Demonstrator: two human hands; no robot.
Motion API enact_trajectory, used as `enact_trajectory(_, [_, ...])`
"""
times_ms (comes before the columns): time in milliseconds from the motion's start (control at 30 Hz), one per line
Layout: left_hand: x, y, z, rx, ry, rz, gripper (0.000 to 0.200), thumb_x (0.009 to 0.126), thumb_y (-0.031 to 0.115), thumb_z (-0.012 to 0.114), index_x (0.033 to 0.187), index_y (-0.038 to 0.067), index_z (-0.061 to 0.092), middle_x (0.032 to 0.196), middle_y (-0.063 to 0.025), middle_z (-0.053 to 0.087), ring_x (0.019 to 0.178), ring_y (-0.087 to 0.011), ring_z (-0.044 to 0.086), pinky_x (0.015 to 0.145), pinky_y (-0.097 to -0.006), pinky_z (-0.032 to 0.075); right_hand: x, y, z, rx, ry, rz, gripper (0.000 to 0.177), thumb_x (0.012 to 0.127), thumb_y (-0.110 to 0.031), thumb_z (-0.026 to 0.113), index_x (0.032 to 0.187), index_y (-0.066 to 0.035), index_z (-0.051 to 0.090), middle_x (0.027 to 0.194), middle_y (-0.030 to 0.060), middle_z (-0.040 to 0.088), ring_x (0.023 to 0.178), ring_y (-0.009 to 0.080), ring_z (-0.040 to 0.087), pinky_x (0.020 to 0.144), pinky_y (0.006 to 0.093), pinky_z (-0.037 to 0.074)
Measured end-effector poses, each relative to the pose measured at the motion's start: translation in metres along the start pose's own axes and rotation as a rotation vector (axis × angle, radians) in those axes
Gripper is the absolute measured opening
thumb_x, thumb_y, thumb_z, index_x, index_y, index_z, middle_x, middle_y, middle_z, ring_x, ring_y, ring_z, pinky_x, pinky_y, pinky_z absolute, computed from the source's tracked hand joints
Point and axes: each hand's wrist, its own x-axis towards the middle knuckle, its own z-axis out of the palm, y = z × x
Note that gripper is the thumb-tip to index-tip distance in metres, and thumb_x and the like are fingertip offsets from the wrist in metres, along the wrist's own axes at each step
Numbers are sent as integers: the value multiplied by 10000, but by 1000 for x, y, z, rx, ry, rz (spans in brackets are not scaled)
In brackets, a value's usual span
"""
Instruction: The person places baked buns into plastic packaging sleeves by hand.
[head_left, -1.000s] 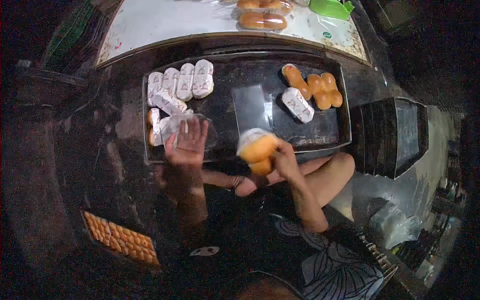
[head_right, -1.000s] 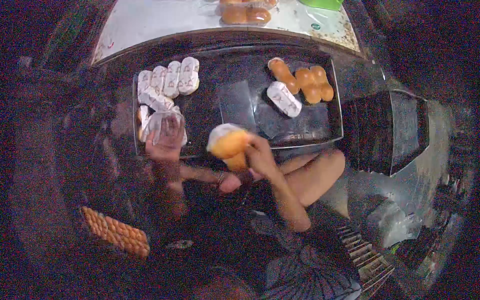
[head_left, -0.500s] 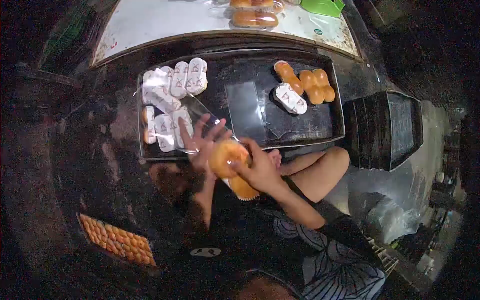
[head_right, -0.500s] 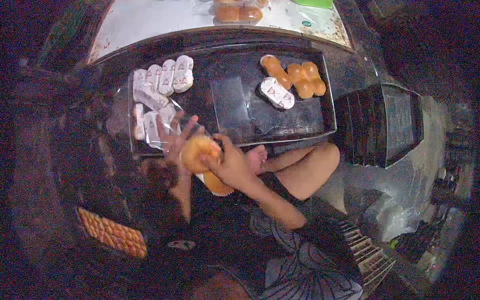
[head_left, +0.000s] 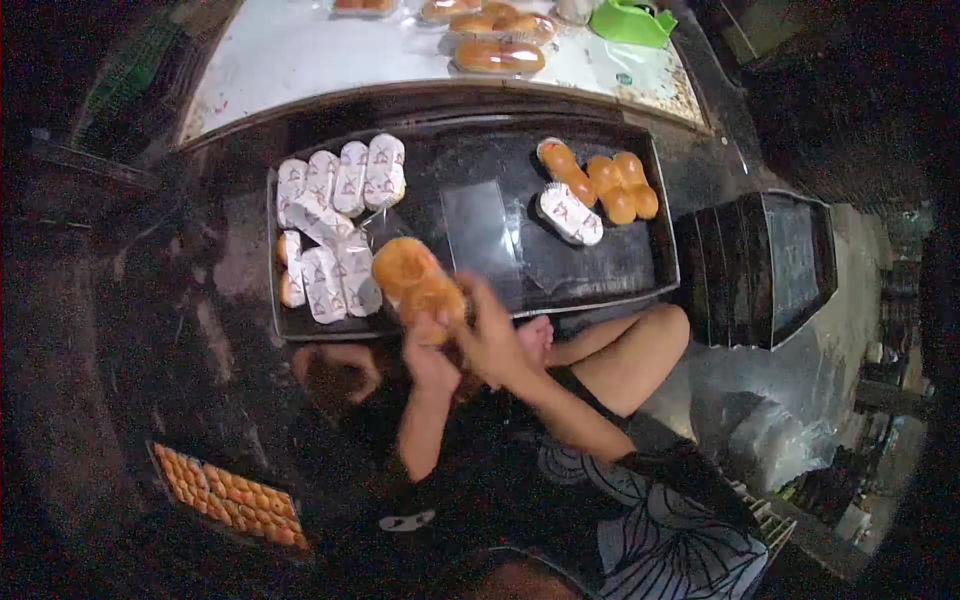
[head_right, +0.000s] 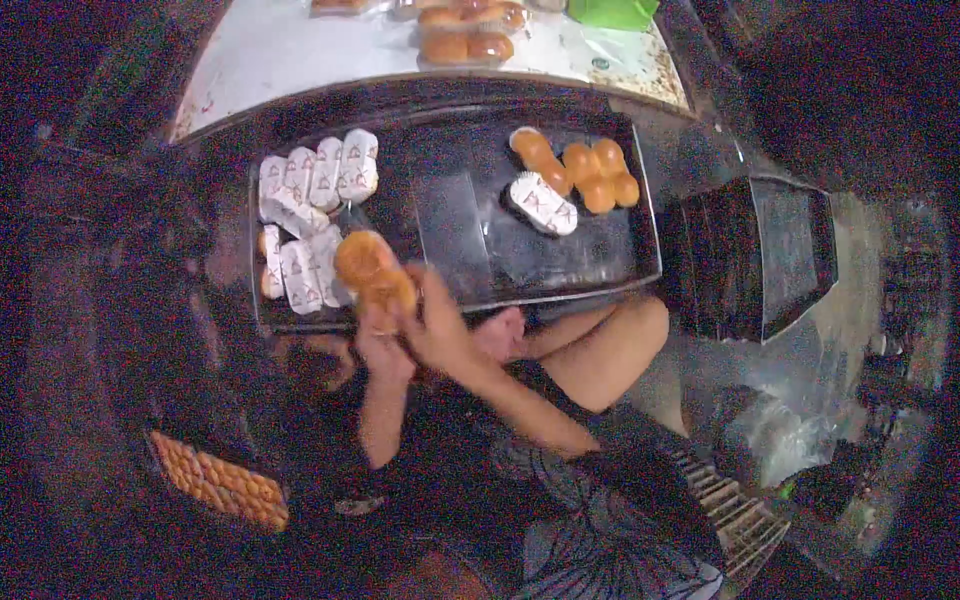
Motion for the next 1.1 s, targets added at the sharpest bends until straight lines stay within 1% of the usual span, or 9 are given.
enact_trajectory(267, [14, -37, -20, 1437, -368, 309, 551, 777, 111, 569, 1259, 14, 319, 1212, -186, 405, 1096, -262, 427, 856, -352, 396, 120, -2, -62, -295, 210, -131, 168, 770, -126, 539, 899, -35, 598, 722, 169, 593, 671, 330, 581, 600, 399, 445])
enact_trajectory(400, [70, -73, -89, 2198, -754, 848, 378, 805, 156, 507, 1131, -29, 461, 1150, -241, 452, 1008, -349, 486, 797, -372, 429, 157, -27, -57, -350, 334, -531, 432, 765, -148, 563, 1159, -11, 446, 1148, 214, 466, 1061, 348, 447, 899, 382, 355])
enact_trajectory(433, [66, -66, -79, 2245, -547, 383, 305, 803, 174, 490, 1036, -21, 520, 1059, -223, 510, 935, -356, 518, 751, -379, 442, 130, -15, -55, -232, 100, -356, 562, 760, -196, 582, 1237, -8, 351, 1285, 190, 338, 1189, 350, 302, 994, 371, 243])
enact_trajectory(467, [61, -53, -65, 2220, -332, -75, 269, 801, 191, 474, 940, -14, 579, 967, -205, 567, 862, -363, 550, 704, -386, 455, 101, -1, -52, -249, 12, -290, 586, 744, -215, 610, 1227, 3, 362, 1214, 193, 427, 1099, 324, 432, 930, 360, 329])
enact_trajectory(600, [47, 7, -44, 1793, -544, 155, 139, 734, 112, 563, 827, 18, 606, 741, -111, 607, 693, -255, 602, 607, -335, 463, -56, 74, -36, -299, -511, 254, 297, 722, -300, 639, 752, -13, 573, 662, 104, 574, 679, 193, 551, 647, 367, 408])
enact_trajectory(733, [22, -3, -9, 1605, -535, 80, 127, 717, 92, 597, 816, 13, 611, 721, -99, 592, 636, -217, 593, 585, -292, 456, -34, 46, -26, 56, 112, 831, 216, 774, -237, 575, 774, -22, 560, 558, 92, 515, 512, 199, 500, 489, 333, 378])
enact_trajectory(767, [20, -6, -3, 1472, -520, 178, 123, 723, 95, 597, 817, 17, 613, 708, -93, 578, 627, -203, 582, 574, -287, 449, -40, 59, -23, -347, 153, 156, 179, 811, -186, 528, 894, -31, 562, 542, 67, 508, 478, 174, 481, 440, 311, 376])
enact_trajectory(867, [8, -10, 14, 1525, -338, 549, 110, 743, 107, 598, 803, 17, 617, 685, -86, 539, 611, -194, 554, 554, -291, 432, -11, 37, -56, 513, -347, 895, 240, 851, -167, 473, 1049, -44, 528, 615, 24, 560, 472, 173, 502, 428, 317, 400])
enact_trajectory(1100, [16, -34, 15, 475, -194, 106, 463, 830, 191, 514, 1242, 70, 339, 1020, -134, 522, 947, -250, 500, 817, -369, 414, -17, 55, -8, 1747, 50, 608, 445, 884, -243, 413, 1269, -51, 299, 1263, 120, 381, 1113, 242, 418, 912, 345, 355])
